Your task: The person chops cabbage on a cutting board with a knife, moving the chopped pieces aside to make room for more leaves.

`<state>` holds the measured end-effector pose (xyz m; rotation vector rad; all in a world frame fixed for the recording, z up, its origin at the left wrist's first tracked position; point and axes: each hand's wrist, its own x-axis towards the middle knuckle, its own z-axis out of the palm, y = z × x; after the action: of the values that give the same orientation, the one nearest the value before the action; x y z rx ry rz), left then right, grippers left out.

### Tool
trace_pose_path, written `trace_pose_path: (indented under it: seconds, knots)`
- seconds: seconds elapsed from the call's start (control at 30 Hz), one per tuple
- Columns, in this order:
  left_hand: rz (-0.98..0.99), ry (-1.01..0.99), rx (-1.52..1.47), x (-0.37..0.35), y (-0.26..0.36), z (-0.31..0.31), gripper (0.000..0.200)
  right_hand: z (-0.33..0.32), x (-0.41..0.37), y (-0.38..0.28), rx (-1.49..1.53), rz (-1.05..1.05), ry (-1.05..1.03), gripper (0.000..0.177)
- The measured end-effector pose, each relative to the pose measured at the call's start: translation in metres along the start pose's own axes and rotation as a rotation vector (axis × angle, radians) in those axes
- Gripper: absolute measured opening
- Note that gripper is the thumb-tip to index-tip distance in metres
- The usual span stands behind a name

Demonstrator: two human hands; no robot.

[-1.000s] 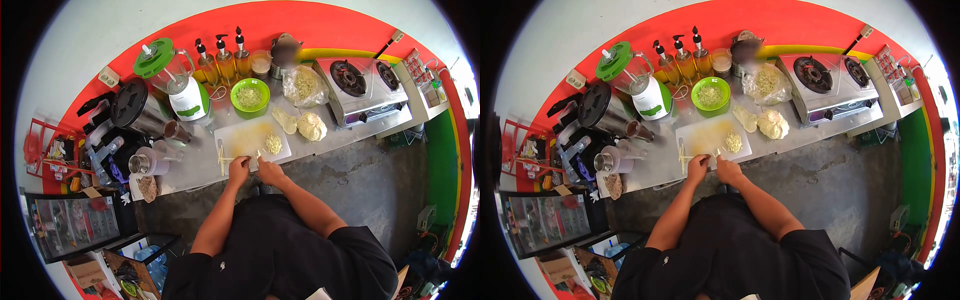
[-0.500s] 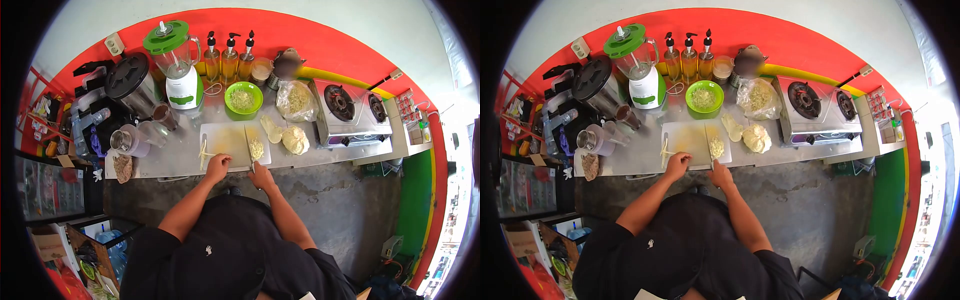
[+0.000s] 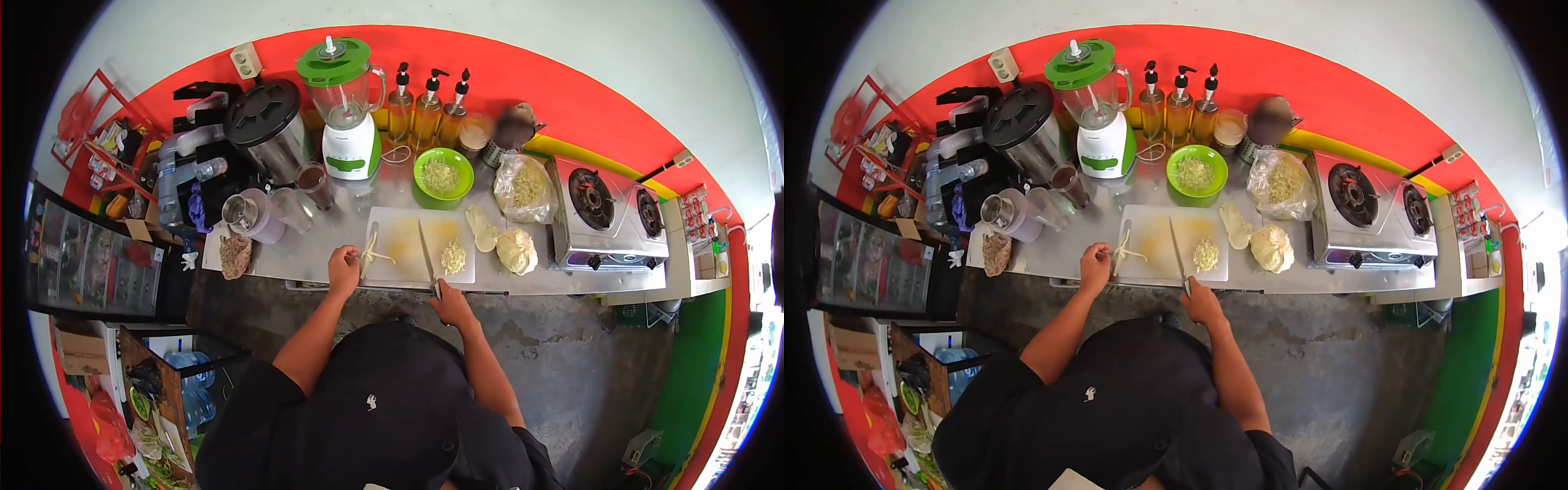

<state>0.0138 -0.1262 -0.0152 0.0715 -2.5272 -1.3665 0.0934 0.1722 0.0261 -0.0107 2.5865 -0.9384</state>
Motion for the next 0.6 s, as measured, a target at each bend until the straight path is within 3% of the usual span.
trace_pose_path:
  seconds: [0.07, 0.33, 0.4, 0.53, 0.6]
  knots:
    - [-0.16, -0.071, -0.059, 0.0, 0.001, -0.008, 0.024, 0.007, 0.002, 0.003, -0.007, -0.025, -0.024, 0.051]
    - [-0.049, -0.215, -0.043, -0.003, 0.02, -0.004, 0.03, -0.005, 0.0, 0.003, -0.01, 0.033, 0.094, 0.043]
    - [0.157, -0.214, 0.167, 0.002, 0.028, 0.0, 0.028, -0.007, 0.005, 0.005, -0.034, 0.175, 0.142, 0.044]
    - [0.185, -0.202, 0.27, 0.008, 0.047, 0.01, 0.026, -0.002, 0.006, 0.01, 0.002, 0.179, 0.192, 0.044]
    - [0.215, -0.198, 0.469, 0.008, 0.053, 0.012, 0.02, -0.003, 0.005, 0.008, 0.022, 0.089, 0.19, 0.044]
